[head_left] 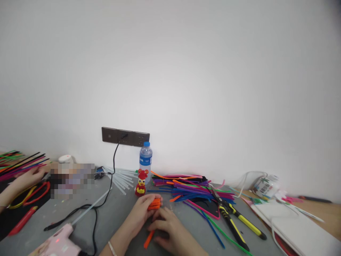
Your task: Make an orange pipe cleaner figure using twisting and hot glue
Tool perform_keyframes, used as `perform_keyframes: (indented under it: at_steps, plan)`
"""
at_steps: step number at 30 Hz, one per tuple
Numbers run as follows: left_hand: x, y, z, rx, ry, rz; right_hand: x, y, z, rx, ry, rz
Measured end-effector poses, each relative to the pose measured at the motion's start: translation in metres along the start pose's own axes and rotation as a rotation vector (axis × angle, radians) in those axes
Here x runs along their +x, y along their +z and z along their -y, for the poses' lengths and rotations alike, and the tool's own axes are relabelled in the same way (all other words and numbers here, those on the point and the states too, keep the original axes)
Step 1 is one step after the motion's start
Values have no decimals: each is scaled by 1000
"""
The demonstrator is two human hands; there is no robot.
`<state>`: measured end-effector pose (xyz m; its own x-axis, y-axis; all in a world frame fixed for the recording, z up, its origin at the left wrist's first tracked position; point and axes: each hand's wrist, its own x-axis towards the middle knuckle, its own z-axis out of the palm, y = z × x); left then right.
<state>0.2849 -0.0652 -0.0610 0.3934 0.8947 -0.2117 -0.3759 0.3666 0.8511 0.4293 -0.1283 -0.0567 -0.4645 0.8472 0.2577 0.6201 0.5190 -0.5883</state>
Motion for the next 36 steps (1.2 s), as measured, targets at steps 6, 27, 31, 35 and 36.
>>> perform_keyframes:
  at_steps: [6, 27, 31, 35, 36]
  plan:
    - [3, -4, 6, 26, 19, -2, 1, 10, -9, -17, -2, -32]
    - [-4, 1, 2, 46, -10, 73, 0, -10, -18, 113, 80, -229]
    - [-5, 2, 5, -8, -74, 36, 1, -12, -20, 124, 21, -341]
    - [-6, 4, 9, -56, -139, 113, 2, -11, -20, 140, 18, -361]
    - [-6, 5, 10, -57, -154, 142, 2, -10, -20, 138, 29, -367]
